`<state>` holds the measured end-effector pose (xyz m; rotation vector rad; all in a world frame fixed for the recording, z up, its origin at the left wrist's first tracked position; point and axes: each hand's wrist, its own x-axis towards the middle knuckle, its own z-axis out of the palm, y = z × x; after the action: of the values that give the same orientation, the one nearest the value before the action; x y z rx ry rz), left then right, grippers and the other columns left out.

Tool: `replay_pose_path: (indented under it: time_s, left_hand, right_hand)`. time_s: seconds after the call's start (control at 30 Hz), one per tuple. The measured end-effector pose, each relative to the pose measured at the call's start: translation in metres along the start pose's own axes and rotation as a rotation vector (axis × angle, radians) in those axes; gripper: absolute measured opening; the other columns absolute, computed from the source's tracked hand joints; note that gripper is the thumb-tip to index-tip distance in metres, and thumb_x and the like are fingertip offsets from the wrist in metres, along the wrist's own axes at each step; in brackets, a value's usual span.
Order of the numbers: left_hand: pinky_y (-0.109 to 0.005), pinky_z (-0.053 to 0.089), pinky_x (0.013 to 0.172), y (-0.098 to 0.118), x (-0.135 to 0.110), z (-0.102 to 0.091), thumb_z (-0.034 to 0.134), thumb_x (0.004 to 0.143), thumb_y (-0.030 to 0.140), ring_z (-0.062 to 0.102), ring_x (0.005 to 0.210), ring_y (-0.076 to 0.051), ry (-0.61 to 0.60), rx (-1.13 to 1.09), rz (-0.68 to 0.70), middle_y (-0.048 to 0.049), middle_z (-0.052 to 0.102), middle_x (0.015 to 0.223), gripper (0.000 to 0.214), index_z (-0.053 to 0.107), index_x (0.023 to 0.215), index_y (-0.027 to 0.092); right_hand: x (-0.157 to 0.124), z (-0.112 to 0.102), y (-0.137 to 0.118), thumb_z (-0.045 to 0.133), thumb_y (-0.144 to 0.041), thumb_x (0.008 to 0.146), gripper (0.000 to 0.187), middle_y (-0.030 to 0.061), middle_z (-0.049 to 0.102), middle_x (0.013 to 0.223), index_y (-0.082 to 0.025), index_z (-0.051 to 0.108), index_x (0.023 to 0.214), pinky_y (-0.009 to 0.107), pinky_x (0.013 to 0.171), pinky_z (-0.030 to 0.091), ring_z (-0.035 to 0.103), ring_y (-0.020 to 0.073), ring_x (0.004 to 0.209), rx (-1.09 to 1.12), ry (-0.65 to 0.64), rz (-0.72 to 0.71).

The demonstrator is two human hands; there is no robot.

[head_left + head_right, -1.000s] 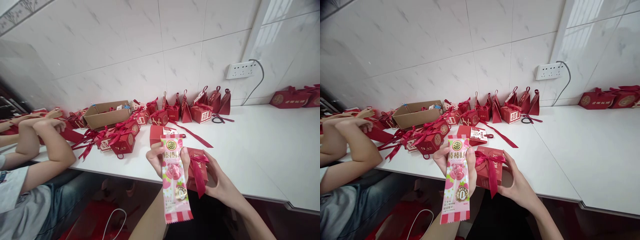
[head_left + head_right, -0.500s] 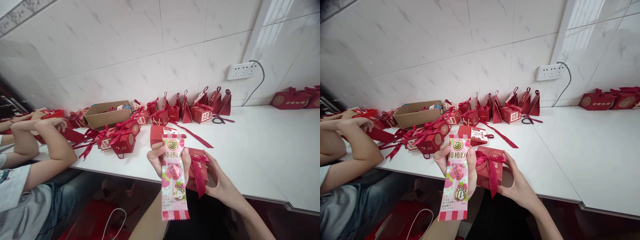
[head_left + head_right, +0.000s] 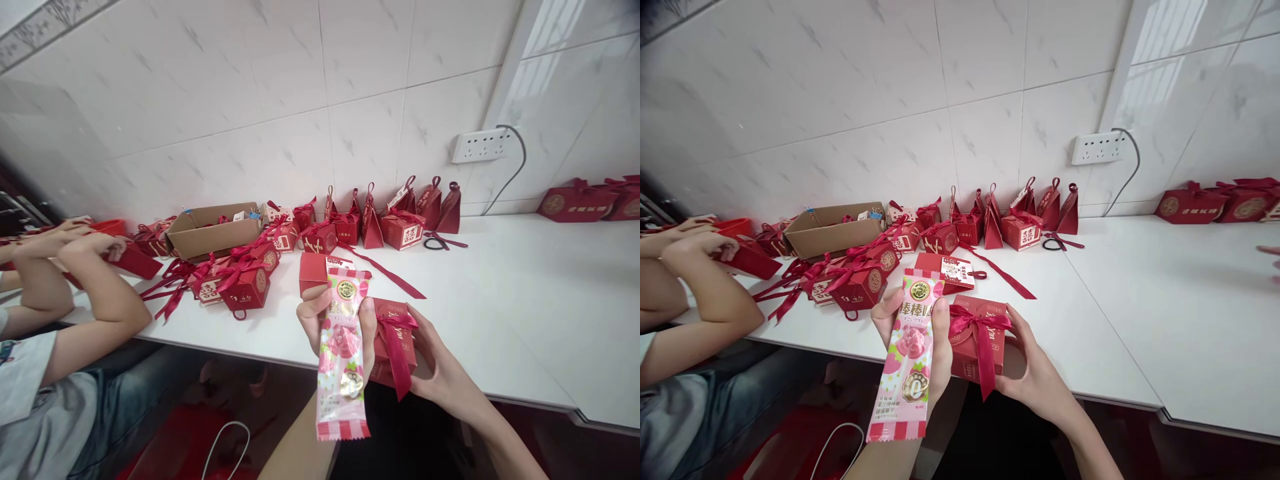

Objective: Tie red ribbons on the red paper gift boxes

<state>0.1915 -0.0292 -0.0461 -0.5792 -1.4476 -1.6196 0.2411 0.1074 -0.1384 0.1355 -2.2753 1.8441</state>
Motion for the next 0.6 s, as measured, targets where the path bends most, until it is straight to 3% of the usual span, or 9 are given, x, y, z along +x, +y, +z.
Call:
replay_pose_path:
  time_s: [0.2,0.27,0.33,0.43,0.5,0.6]
  left_hand:
    - [-0.027,0.056,0.072,0.0,0.0,0.001,0.068,0.08,0.029,0.062,0.09,-0.016,-0.154,-0.01,-0.142,-0.0046,0.052,0.102,0.032,0.046,0.103,0.026]
    - [-0.031,0.056,0.076,-0.002,-0.001,0.002,0.068,0.079,0.034,0.062,0.095,-0.018,-0.246,-0.048,-0.191,-0.0061,0.056,0.104,0.034,0.049,0.106,0.026]
    - [-0.033,0.056,0.077,-0.005,-0.002,0.003,0.069,0.078,0.038,0.062,0.096,-0.02,-0.316,-0.065,-0.188,-0.0065,0.058,0.104,0.036,0.052,0.107,0.026]
    - [-0.034,0.056,0.076,-0.01,-0.006,0.009,0.071,0.076,0.037,0.062,0.094,-0.021,-0.438,-0.055,-0.131,-0.0062,0.059,0.103,0.039,0.054,0.11,0.027]
    - [-0.033,0.056,0.073,-0.011,-0.01,0.016,0.072,0.075,0.034,0.063,0.09,-0.02,-0.567,-0.072,-0.037,-0.0049,0.06,0.1,0.041,0.053,0.111,0.028]
    - [-0.037,0.056,0.076,-0.008,-0.015,0.025,0.073,0.074,0.031,0.065,0.087,-0.022,-0.761,-0.083,0.111,-0.004,0.063,0.098,0.048,0.051,0.117,0.032]
  right_hand:
    - [0.005,-0.001,0.009,0.07,-0.046,0.075,0.087,0.009,0.027,0.152,-0.035,0.019,0.145,0.048,0.102,0.043,0.039,0.0289,0.132,0.062,0.033,0.002]
    - [0.006,-0.008,0.009,0.07,-0.051,0.074,0.083,0.0098,0.034,0.148,-0.033,0.027,0.142,0.05,0.101,0.043,0.038,0.0299,0.133,0.024,0.127,0.0]
    - [0.003,-0.017,0.0,0.066,-0.054,0.076,0.066,0.0095,0.044,0.141,-0.031,0.043,0.133,0.048,0.098,0.045,0.042,0.0301,0.13,-0.015,0.272,-0.031]
    - [-0.002,-0.027,-0.032,0.048,-0.058,0.087,0.042,0.0084,0.06,0.119,-0.028,0.06,0.114,0.037,0.085,0.051,0.059,0.0254,0.106,0.001,0.422,-0.106]
    - [-0.003,-0.031,-0.057,0.048,-0.06,0.086,0.042,0.0068,0.066,0.096,-0.025,0.064,0.103,0.032,0.074,0.052,0.062,0.0204,0.084,0.065,0.392,-0.136]
    - [0.0,-0.039,-0.08,0.067,-0.053,0.077,0.034,0.0015,0.061,0.069,-0.02,0.063,0.082,0.024,0.056,0.049,0.056,0.0129,0.06,0.228,0.277,-0.08]
